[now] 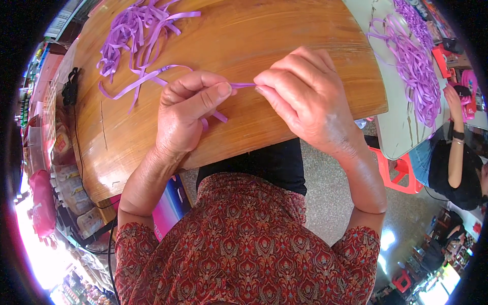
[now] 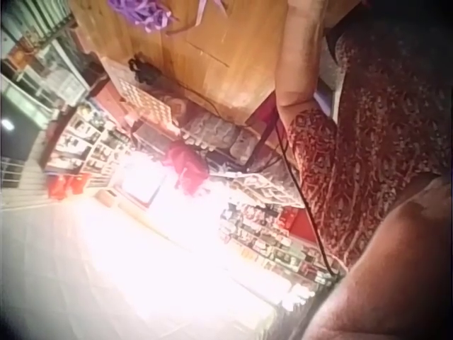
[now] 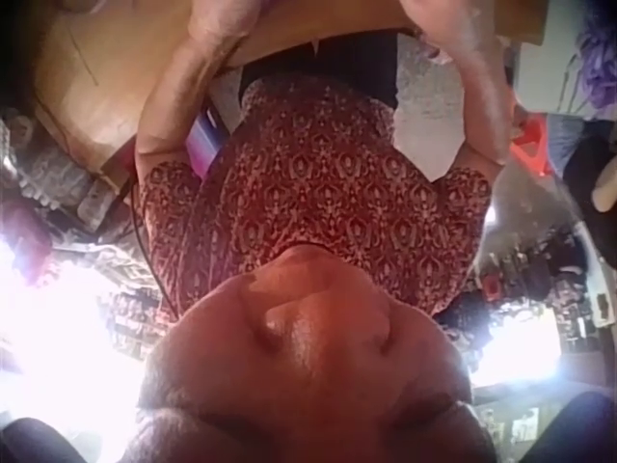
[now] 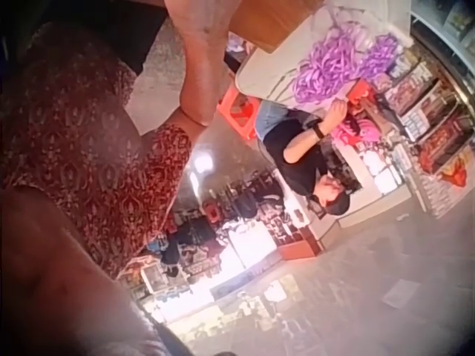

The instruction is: The person rolls a purple ribbon by hand to form a small bud and then ties a series of knots along the length of another ribbon. They repeatedly thread the knotted ribbon through the bud to secure it, eventually placing the finished piece onto a pile.

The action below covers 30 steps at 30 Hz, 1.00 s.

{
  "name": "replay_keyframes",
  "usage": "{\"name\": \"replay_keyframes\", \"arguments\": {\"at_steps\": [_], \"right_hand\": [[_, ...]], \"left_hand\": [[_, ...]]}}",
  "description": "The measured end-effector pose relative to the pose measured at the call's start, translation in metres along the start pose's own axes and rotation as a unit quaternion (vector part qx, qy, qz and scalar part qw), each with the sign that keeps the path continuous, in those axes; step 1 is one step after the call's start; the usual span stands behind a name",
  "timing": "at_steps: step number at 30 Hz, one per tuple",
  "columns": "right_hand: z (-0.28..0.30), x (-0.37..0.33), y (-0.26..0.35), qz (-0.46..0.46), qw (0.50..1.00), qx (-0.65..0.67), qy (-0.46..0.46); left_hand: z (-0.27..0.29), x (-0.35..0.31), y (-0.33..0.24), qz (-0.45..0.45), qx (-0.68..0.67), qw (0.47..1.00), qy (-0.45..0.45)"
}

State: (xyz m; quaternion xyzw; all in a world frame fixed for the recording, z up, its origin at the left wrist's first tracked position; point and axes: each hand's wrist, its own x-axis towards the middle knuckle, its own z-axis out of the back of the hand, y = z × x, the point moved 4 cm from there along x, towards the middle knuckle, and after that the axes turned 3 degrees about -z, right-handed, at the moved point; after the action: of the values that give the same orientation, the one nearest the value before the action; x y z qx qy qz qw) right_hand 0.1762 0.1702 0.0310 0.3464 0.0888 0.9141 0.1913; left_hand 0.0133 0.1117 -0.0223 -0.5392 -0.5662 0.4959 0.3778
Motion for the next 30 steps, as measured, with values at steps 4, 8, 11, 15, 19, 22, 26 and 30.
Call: {"name": "replay_keyframes", "arguments": {"at_steps": [4,8,11,15,19,22,26,30], "right_hand": [[0.001,-0.004,-0.005,-0.016,0.999,0.038,0.014],[0.004,-0.007,-0.013,-0.065,0.994,0.091,0.006],[0.006,-0.009,-0.019,-0.09,0.988,0.123,0.004],[0.002,-0.008,-0.015,-0.071,0.99,0.124,0.006],[-0.006,-0.004,-0.008,-0.036,0.995,0.098,-0.011],[-0.01,-0.002,-0.002,0.006,0.999,0.033,-0.002],[-0.009,-0.003,-0.004,0.022,1.0,0.002,0.003],[-0.007,-0.005,-0.005,0.046,0.999,-0.011,0.003]], "left_hand": [[0.001,0.001,-0.002,0.014,-0.002,1.0,0.013],[0.006,0.003,0.003,0.031,-0.054,0.997,0.034],[0.003,0.003,0.003,0.042,-0.039,0.998,0.033],[0.0,0.003,0.003,0.035,-0.038,0.999,-0.001],[0.0,0.003,0.005,0.037,-0.05,0.998,-0.002],[0.0,0.003,0.005,0.033,-0.05,0.998,-0.01],[0.004,0.003,0.004,0.011,-0.081,0.996,-0.034],[0.008,0.001,0.003,0.0,-0.074,0.997,0.011]]}}
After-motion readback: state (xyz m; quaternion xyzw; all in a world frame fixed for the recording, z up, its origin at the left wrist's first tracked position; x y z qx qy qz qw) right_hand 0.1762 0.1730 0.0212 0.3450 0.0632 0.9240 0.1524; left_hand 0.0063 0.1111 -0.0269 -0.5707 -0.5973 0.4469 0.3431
